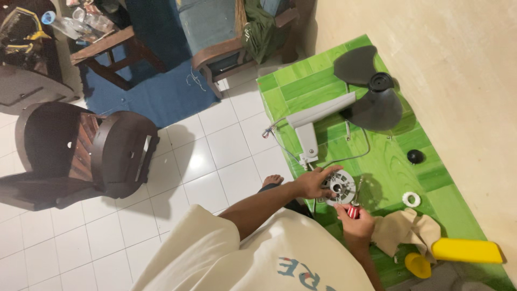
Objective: The person uses a screwdriver to tighten screws on the central hub of a ceiling fan motor. They repeatedly rotate the hub and adjust the screwdriver to secure the internal components.
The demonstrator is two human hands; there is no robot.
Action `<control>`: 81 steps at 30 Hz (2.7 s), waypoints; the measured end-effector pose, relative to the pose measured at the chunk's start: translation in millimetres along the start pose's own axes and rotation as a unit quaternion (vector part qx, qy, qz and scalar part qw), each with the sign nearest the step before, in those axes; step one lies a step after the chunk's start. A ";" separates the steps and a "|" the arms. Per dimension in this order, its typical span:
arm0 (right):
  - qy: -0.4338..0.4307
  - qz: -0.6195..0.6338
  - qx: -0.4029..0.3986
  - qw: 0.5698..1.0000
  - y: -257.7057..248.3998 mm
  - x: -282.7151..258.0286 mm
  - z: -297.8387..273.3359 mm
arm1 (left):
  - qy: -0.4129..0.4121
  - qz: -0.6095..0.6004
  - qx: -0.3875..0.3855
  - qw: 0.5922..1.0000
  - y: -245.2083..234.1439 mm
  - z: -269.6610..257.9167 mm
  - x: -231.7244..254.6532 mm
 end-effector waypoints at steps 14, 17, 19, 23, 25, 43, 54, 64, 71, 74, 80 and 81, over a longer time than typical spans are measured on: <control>-0.006 -0.045 0.002 0.999 -0.2 -7.7 4.7 | -0.033 0.068 0.042 0.996 2.5 -0.1 4.9; 0.010 -0.072 -0.030 0.997 7.6 -1.7 10.2 | -0.049 0.072 0.041 0.995 -2.1 4.0 2.3; 0.008 -0.073 -0.036 0.997 6.8 1.1 8.9 | -0.055 0.065 0.040 0.996 2.6 1.4 4.7; -0.121 -0.159 -0.003 0.980 9.8 -9.4 11.2 | -0.052 0.057 0.051 0.996 0.1 2.6 2.6; -0.160 -0.151 0.000 0.976 10.3 -15.4 9.2 | -0.043 0.056 0.054 0.996 -0.2 2.7 1.8; -0.153 -0.171 -0.017 0.973 13.1 -24.5 14.9 | -0.029 0.054 0.037 0.997 2.8 2.6 2.9; -0.069 -0.202 -0.042 0.976 14.1 -10.6 21.7 | -0.049 0.051 0.003 0.998 2.3 5.2 -0.3; 0.057 -0.137 -0.047 0.988 18.1 16.2 30.3 | -0.019 0.046 0.042 0.998 6.9 1.3 -2.6; 0.058 -0.179 -0.024 0.982 15.9 28.7 27.0 | -0.020 0.034 0.034 0.999 8.4 -2.7 -0.1; -0.155 -0.301 0.020 0.941 17.0 8.7 28.6 | -0.019 0.030 0.041 0.999 7.9 -2.0 0.1; 0.094 -0.174 -0.039 0.979 16.7 45.9 32.8 | 0.001 0.004 0.030 1.000 11.6 -3.4 -1.4; 0.112 -0.137 -0.046 0.983 18.8 49.8 35.9 | 0.007 -0.009 0.027 1.000 12.1 -2.5 -1.0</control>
Point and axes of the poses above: each hand's wrist, its own z-axis towards the middle knuckle, its own y-axis out of the palm, x = y × z, the point moved 5 cm from there along z, towards the middle knuckle, and after that the axes turned 10 degrees about x, right-handed, at the moved point
